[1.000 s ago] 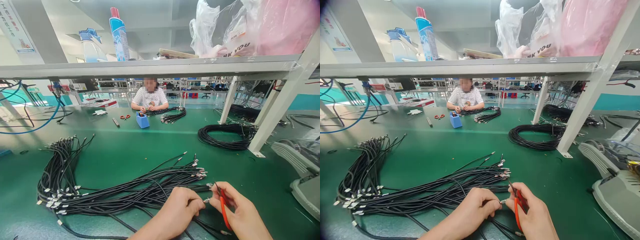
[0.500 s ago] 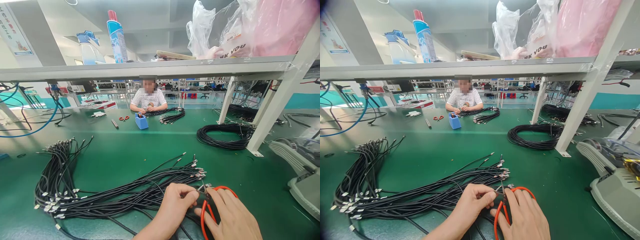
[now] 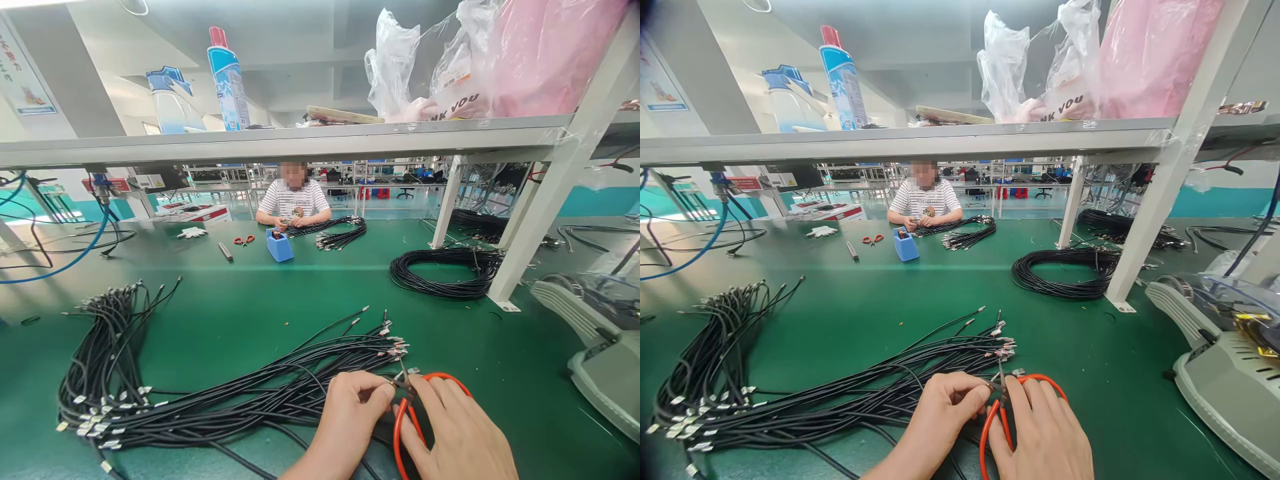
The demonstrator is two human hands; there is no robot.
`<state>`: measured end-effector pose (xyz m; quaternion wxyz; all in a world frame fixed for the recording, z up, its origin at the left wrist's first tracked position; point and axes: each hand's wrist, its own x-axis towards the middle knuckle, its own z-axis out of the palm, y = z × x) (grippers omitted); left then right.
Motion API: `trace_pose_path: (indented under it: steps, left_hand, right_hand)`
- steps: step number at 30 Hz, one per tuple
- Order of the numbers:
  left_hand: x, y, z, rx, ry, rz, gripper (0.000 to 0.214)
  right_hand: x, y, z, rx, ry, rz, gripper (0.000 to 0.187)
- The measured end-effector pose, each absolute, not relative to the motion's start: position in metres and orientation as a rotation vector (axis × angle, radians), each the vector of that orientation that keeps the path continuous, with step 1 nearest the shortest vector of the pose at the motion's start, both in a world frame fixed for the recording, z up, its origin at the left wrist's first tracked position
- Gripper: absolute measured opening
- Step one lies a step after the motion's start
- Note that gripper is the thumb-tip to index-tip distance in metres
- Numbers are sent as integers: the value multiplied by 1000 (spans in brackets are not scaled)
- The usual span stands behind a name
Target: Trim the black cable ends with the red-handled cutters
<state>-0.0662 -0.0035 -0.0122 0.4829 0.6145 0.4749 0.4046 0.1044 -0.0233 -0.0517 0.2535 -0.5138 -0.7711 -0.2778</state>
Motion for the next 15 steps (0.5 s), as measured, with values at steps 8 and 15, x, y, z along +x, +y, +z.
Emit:
trace_pose_path:
  steps: [8,15]
  left_hand:
    - [-65,-6,-14,1527,1217,995,26]
    - [-65,-6,-12,1574,1240,1005,26]
  right_hand:
    - [100,-24,-54,-1400,-2087,-756,30]
    - [96,-25,-58,-1412,-2089,-731,29]
